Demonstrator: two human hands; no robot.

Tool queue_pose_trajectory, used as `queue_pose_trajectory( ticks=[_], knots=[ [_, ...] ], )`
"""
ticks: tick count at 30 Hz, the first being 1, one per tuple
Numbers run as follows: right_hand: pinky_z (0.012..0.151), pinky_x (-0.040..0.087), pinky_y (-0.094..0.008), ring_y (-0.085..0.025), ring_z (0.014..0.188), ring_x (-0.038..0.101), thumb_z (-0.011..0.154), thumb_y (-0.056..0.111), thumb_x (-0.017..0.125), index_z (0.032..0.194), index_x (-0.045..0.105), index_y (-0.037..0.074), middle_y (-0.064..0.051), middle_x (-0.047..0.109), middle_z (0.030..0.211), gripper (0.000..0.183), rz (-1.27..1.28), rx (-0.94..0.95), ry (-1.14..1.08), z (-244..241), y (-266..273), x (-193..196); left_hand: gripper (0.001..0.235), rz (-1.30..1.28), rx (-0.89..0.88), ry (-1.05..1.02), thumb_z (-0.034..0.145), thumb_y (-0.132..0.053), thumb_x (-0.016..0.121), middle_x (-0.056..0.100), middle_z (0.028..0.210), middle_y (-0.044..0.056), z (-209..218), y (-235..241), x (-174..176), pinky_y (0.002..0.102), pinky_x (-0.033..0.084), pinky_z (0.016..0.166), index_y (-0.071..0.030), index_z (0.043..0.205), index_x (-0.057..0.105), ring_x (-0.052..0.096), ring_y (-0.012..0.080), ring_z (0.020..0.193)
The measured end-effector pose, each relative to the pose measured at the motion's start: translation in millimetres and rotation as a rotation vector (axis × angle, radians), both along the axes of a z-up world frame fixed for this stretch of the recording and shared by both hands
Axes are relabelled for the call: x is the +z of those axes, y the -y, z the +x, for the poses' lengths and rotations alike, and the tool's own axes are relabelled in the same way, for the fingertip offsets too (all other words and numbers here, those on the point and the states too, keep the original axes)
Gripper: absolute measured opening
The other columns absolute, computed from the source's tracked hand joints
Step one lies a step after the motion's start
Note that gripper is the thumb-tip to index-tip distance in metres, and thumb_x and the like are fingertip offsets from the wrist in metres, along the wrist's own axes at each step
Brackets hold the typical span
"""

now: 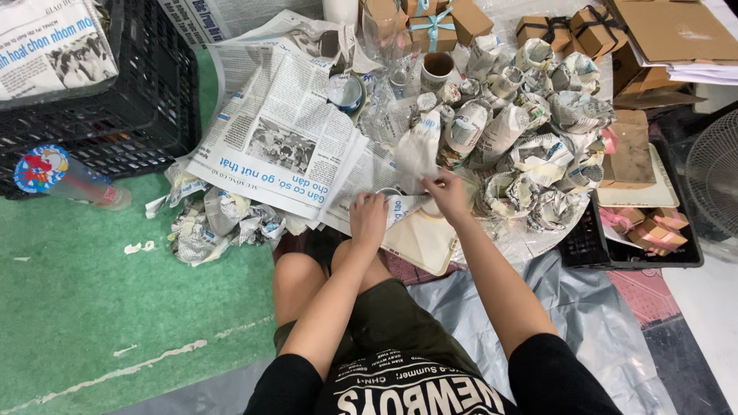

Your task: The person sits on the floor and wraps small ceramic items, including cups and bowls, in newspaper. They fold the paper around each item and place the wrapped pieces into a pile.

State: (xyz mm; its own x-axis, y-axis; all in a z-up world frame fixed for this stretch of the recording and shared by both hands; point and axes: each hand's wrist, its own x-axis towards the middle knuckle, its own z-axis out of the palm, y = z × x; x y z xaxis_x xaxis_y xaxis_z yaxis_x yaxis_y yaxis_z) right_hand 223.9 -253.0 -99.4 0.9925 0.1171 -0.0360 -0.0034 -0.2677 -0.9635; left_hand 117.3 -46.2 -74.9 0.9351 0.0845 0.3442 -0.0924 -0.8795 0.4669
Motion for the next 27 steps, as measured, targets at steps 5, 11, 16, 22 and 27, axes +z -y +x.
queue_pose_trajectory(
  ticks=[5,11,16,22,27],
  knots=[
    [0.092,0.056,-0.034,-0.02,0.105,0.072,0.083,0.011,0.081,0.099,0.073,0.004,-0.011,0.068,0.131,0.019,-0.228,0.343,0.427,-31.9,-11.1,23.6,0.017,-0.067,0.017,-0.042,0.089,-0.023,0.071,0.072,0.107,0.009,5.0,-8.3,-2.8,0.048,0.047,0.094,-0.01,0.101,0.07,0.061,0.0327,0.109],
    [0.113,0.033,-0.052,-0.031,0.127,0.055,0.078,0.016,0.082,0.119,0.071,0.011,-0.005,0.068,0.129,0.042,-0.427,0.568,0.621,-74.0,-26.3,71.6,0.037,-0.375,0.061,-0.026,0.078,-0.021,0.077,0.068,0.108,0.018,18.8,-13.1,-29.4,0.045,0.05,0.089,-0.006,0.11,0.07,0.063,0.0368,0.102],
    [0.115,0.033,-0.054,-0.031,0.132,0.051,0.077,0.023,0.079,0.119,0.067,0.006,-0.01,0.063,0.132,0.047,-0.722,0.59,0.699,-79.1,-35.6,78.9,0.038,-0.61,0.05,0.144,0.086,-0.014,0.072,0.062,0.117,0.016,19.6,-29.2,-26.4,0.039,0.054,0.1,-0.003,0.12,0.058,0.064,0.0308,0.113],
    [0.115,0.031,-0.057,-0.032,0.13,0.046,0.072,0.028,0.078,0.115,0.067,0.005,-0.013,0.058,0.128,0.05,-1.033,0.609,0.606,-73.5,-47.1,64.4,0.044,-0.292,-0.045,0.197,0.09,-0.017,0.074,0.06,0.13,0.017,-26.8,-44.9,26.2,0.05,0.043,0.113,-0.006,0.129,0.057,0.053,0.0343,0.13],
    [0.118,0.027,-0.062,-0.034,0.134,0.045,0.076,0.025,0.079,0.113,0.069,0.008,-0.012,0.058,0.128,0.043,-1.061,0.629,0.75,-70.5,-51.6,71.6,0.061,0.26,-0.338,0.037,0.074,-0.031,0.077,0.061,0.127,0.012,-25.5,-24.7,27.7,0.053,0.037,0.104,-0.006,0.127,0.061,0.052,0.0325,0.127]
  ],
)
